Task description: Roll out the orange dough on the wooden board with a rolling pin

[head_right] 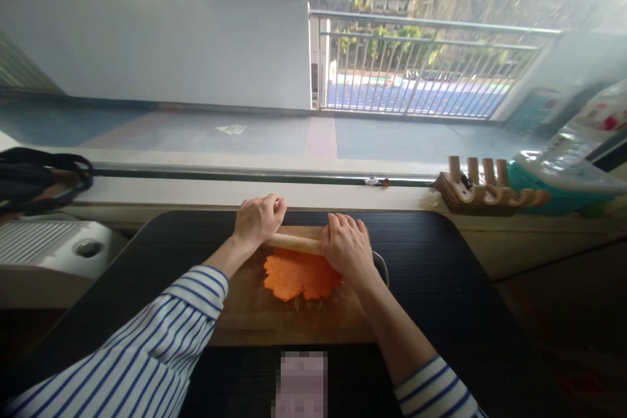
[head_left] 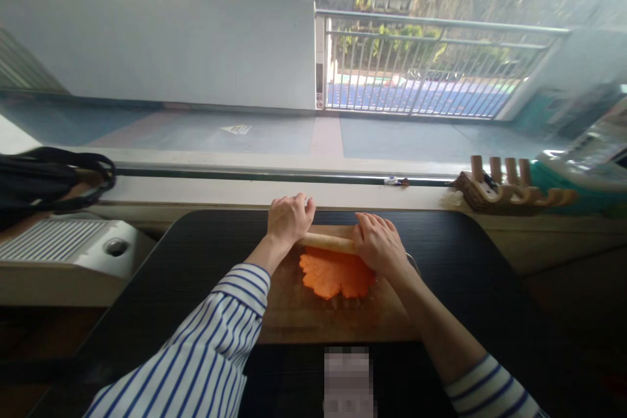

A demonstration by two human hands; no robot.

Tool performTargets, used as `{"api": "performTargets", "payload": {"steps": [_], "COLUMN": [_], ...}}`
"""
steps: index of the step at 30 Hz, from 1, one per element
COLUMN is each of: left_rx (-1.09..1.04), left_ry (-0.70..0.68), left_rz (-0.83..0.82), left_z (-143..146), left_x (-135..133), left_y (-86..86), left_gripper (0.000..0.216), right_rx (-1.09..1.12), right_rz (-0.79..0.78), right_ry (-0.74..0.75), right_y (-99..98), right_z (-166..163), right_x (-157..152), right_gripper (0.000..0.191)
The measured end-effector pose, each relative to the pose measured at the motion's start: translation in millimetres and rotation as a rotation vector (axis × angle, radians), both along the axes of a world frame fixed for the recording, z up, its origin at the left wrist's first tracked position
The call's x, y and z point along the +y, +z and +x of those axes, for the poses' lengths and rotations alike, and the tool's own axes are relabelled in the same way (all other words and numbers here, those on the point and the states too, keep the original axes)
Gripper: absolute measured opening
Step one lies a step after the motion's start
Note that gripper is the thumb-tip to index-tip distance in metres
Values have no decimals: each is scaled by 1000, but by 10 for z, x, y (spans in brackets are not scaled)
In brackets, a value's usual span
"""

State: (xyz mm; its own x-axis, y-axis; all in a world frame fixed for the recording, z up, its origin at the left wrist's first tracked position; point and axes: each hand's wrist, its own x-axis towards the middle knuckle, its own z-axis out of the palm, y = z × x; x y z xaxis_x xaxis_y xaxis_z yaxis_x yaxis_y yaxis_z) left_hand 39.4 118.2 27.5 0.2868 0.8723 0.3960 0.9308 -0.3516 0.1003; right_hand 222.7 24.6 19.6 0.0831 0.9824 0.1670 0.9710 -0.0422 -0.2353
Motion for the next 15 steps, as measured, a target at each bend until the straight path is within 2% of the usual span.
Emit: {"api": "performTargets", "payload": {"steps": [8,15], "left_rx": [4,6], "left_ry": [22,9], "left_rz": [9,-32], "left_z": [21,23], "left_x": [21,19], "left_y": [47,76], "left_gripper": [41,42], "right_rx": [61,49], "right_rz": [-175,-180], "right_ry": [-27,-56], "right_y": [70,42], "right_z": [79,142], "right_x": [247,425], "right_gripper": [38,38]}}
